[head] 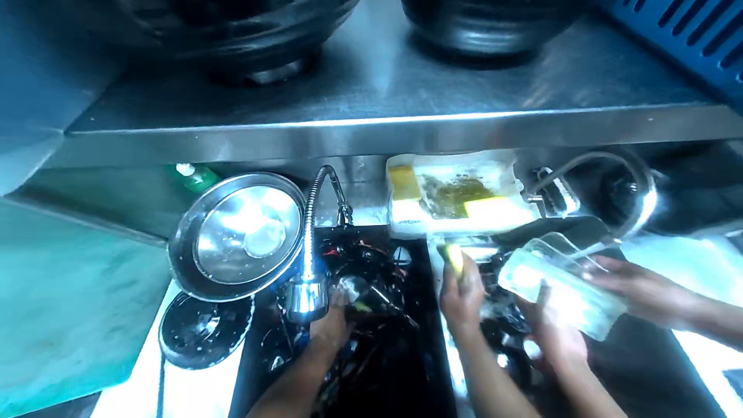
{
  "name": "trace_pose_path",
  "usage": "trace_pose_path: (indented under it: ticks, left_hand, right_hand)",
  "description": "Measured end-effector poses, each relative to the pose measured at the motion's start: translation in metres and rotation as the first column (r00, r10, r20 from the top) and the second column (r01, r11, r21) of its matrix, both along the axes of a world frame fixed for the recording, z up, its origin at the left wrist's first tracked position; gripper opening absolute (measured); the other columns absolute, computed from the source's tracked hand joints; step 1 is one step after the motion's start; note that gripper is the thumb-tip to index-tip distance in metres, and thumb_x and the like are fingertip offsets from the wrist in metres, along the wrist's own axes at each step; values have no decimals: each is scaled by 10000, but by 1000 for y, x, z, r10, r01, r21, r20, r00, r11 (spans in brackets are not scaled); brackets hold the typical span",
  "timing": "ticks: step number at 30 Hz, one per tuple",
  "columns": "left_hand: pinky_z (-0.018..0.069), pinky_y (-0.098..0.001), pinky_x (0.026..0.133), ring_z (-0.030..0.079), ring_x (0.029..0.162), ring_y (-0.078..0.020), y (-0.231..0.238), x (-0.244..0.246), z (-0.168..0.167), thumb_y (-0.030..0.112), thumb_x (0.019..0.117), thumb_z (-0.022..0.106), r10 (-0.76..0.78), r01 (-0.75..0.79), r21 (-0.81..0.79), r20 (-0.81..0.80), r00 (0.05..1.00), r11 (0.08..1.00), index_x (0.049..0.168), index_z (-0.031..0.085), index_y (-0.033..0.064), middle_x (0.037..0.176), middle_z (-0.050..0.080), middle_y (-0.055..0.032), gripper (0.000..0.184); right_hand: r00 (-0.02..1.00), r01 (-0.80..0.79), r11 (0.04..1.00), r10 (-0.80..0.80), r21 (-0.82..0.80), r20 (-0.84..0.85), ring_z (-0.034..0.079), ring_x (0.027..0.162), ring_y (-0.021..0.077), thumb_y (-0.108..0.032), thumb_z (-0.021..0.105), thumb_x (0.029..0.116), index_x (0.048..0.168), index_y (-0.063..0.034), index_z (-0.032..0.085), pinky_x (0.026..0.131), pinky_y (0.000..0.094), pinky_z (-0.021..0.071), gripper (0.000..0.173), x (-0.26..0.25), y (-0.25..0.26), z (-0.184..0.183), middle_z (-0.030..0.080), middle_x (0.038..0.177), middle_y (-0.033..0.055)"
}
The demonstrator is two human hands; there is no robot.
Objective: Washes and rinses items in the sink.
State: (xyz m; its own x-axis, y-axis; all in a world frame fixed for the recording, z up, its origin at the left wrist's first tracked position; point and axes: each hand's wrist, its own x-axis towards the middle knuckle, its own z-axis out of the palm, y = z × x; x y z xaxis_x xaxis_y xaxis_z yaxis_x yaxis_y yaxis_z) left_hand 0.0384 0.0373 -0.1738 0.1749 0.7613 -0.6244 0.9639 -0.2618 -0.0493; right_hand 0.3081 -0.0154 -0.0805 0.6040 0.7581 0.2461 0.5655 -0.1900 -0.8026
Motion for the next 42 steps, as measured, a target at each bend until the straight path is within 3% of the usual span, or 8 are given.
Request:
trace_pose_path:
  ticks: [5,11,17,20,29,35,39,42]
  left_hand:
    - [-2,-692,1211,246,1530,-393,-3,18,5,654,962,460,-64,62,51,45,997,997,1460,541,141,1549,489,-106,719]
    - [138,-625,1247,173,1546,-430,19,7,-7,442,972,590,-318,327,-146,82,945,934,1403,590,42,1604,381,-195,588]
    - [221,-677,1189,460,1383,-429,21,-6,-13,47,946,581,-478,486,-159,90,874,859,1374,574,6,1468,533,-204,430]
    - [351,-660,1113,551,1284,-419,27,-7,-8,45,988,520,-485,502,-159,135,864,850,1336,602,56,1371,605,-187,358]
    - [335,-625,1165,382,1454,-420,37,-28,-33,1,990,473,-491,497,-56,92,866,866,1414,557,21,1581,414,-178,433]
    - [201,-550,1260,170,1576,-299,48,-20,-46,-13,1029,383,-777,775,57,96,623,629,1471,495,35,1687,272,-64,458]
    - [134,-551,1280,384,1475,-346,55,-20,-24,18,1035,405,-854,864,60,200,481,501,1336,588,-35,1460,548,-180,356]
    - [229,-502,1255,509,1376,-307,54,-10,14,107,1067,390,-689,712,77,346,637,697,1388,574,39,1403,597,-154,376]
  right_hand:
    - [933,17,955,91,-296,349,551,1325,424,-219,544,958,1319,-90,696,1087,577,462,412,-36,-107,-70,577,1467,176]
    - [849,84,909,150,-409,507,531,1329,441,-252,579,920,1369,-148,665,1026,569,504,469,-42,-122,-78,508,1532,167]
    - [813,136,886,156,-443,560,552,1299,434,-256,594,891,1372,-152,662,993,550,520,496,-46,-114,-78,513,1527,164]
    - [818,146,881,148,-449,556,532,1330,443,-242,606,889,1381,-160,656,1024,564,506,501,-46,-112,-79,510,1532,164]
    - [851,169,828,152,-535,503,491,1384,427,-222,618,896,1415,-188,629,1018,551,521,521,-49,-108,-70,489,1559,131]
    - [846,172,827,154,-535,510,493,1387,401,-222,619,908,1395,-191,647,1060,517,502,489,-48,-106,-70,504,1546,123]
    - [862,166,810,158,-563,482,496,1393,378,-230,600,915,1405,-209,637,1054,500,507,492,-48,-106,-66,496,1560,102]
    - [878,158,803,152,-575,454,494,1396,371,-234,600,921,1419,-217,626,1040,501,515,499,-48,-105,-65,479,1575,93]
